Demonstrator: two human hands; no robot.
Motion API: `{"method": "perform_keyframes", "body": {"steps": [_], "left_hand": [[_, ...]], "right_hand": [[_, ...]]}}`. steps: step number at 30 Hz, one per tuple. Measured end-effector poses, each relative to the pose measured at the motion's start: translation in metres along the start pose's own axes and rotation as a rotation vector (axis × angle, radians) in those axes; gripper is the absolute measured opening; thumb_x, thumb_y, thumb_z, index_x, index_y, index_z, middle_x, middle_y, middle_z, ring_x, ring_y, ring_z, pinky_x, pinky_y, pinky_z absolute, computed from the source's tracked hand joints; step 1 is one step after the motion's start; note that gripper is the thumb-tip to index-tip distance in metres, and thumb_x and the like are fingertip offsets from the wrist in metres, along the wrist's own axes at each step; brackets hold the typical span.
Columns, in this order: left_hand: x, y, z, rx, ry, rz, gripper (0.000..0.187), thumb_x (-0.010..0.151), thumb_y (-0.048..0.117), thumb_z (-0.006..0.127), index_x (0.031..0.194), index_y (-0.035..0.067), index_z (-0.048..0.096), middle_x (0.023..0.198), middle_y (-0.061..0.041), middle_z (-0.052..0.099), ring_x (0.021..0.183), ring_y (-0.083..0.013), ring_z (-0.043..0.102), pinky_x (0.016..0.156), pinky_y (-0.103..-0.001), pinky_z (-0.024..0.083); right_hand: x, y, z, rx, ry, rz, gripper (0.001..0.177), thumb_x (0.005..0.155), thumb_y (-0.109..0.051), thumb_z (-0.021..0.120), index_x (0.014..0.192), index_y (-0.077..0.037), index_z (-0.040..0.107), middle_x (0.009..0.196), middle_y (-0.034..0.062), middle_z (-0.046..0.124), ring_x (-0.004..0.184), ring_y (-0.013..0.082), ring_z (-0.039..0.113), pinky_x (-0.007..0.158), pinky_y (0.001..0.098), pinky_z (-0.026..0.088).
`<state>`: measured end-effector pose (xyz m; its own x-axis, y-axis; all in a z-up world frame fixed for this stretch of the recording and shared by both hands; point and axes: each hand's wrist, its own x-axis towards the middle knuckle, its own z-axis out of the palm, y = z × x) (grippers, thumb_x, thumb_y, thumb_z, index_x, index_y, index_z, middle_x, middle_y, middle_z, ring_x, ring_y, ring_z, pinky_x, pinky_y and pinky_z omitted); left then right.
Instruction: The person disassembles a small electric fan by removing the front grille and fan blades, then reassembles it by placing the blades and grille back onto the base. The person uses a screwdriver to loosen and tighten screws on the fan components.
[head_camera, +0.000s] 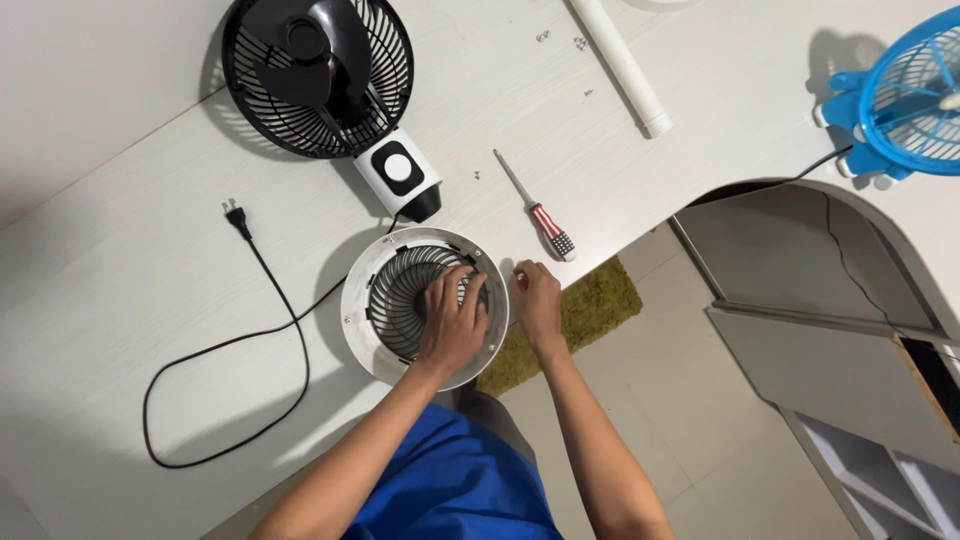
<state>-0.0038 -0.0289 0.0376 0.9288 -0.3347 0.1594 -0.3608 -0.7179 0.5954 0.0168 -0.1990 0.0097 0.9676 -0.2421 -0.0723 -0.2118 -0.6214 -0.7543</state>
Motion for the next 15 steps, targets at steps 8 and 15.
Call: {"method": "perform_keyframes", "body": {"steps": [8,15], "left_hand": [[0.030,0.051,-0.007,0.035,0.061,0.063,0.043,0.087,0.014,0.067,0.128,0.006,0.059,0.134,-0.016,0.051,0.133,-0.0342,0.043,0.108,-0.056,0.030],[0.092,0.059,0.026,0.017,-0.011,0.093,0.030,0.089,0.015,0.067,0.118,0.007,0.063,0.125,-0.009,0.056,0.124,-0.0275,0.050,0.104,-0.053,0.033]], "right_hand": [[-0.010,0.002,-0.044,0.145,0.104,0.031,0.012,0.086,-0.010,0.074,0.091,0.001,0.072,0.082,0.0114,0.072,0.068,0.0183,0.067,0.065,0.0338,0.054],[0.028,0.011,-0.079,0.099,0.161,0.109,0.014,0.089,-0.012,0.076,0.091,0.001,0.073,0.073,0.0111,0.069,0.063,0.0177,0.062,0.061,0.0338,0.051]]}}
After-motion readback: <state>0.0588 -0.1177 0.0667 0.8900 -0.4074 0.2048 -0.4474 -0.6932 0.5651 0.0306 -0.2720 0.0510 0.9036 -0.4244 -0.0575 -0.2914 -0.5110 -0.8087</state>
